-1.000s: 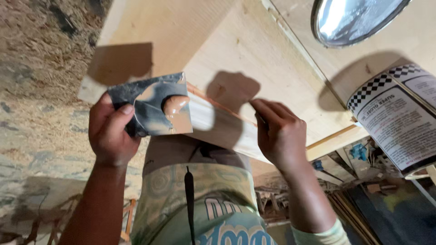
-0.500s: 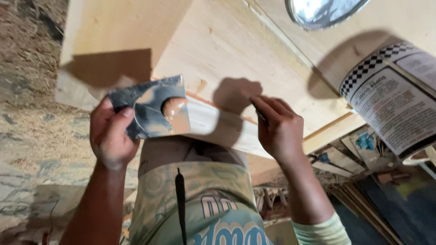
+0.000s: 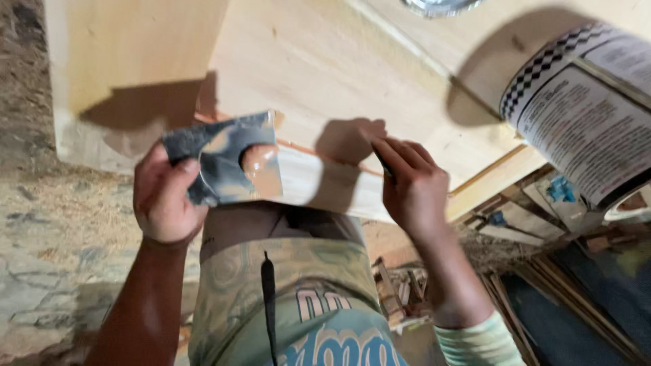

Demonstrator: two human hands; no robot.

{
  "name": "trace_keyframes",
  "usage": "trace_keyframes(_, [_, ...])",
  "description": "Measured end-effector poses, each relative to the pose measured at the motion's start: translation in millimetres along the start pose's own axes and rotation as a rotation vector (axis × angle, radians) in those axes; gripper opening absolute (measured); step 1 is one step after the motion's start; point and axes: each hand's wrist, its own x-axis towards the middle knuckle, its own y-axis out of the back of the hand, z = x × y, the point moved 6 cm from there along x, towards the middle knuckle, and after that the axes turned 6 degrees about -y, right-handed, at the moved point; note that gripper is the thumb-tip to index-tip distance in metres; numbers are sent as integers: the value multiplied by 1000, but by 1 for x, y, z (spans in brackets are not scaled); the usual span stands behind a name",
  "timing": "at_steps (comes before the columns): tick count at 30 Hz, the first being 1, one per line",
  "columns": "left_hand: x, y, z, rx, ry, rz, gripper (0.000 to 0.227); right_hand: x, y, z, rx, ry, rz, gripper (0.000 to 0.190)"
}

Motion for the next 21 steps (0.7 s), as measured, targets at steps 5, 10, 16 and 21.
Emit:
trace_keyframes(5, [-8,-9,-25,-581,420,154,31,-21,-22,-39,-9,13,26,21])
trace_keyframes(10, [-13,-21,-23,-813,496,189,36,-7,-14,3,130,-66,-396,32])
trace_keyframes(16, [-14,-36,-20,-1004,623,170,38,-24,26,61,120,-243,-162,25])
trace_keyframes(21, [-9,-65,-28,-887,527,-25,26,-68,27,90,117,-129,-57,22])
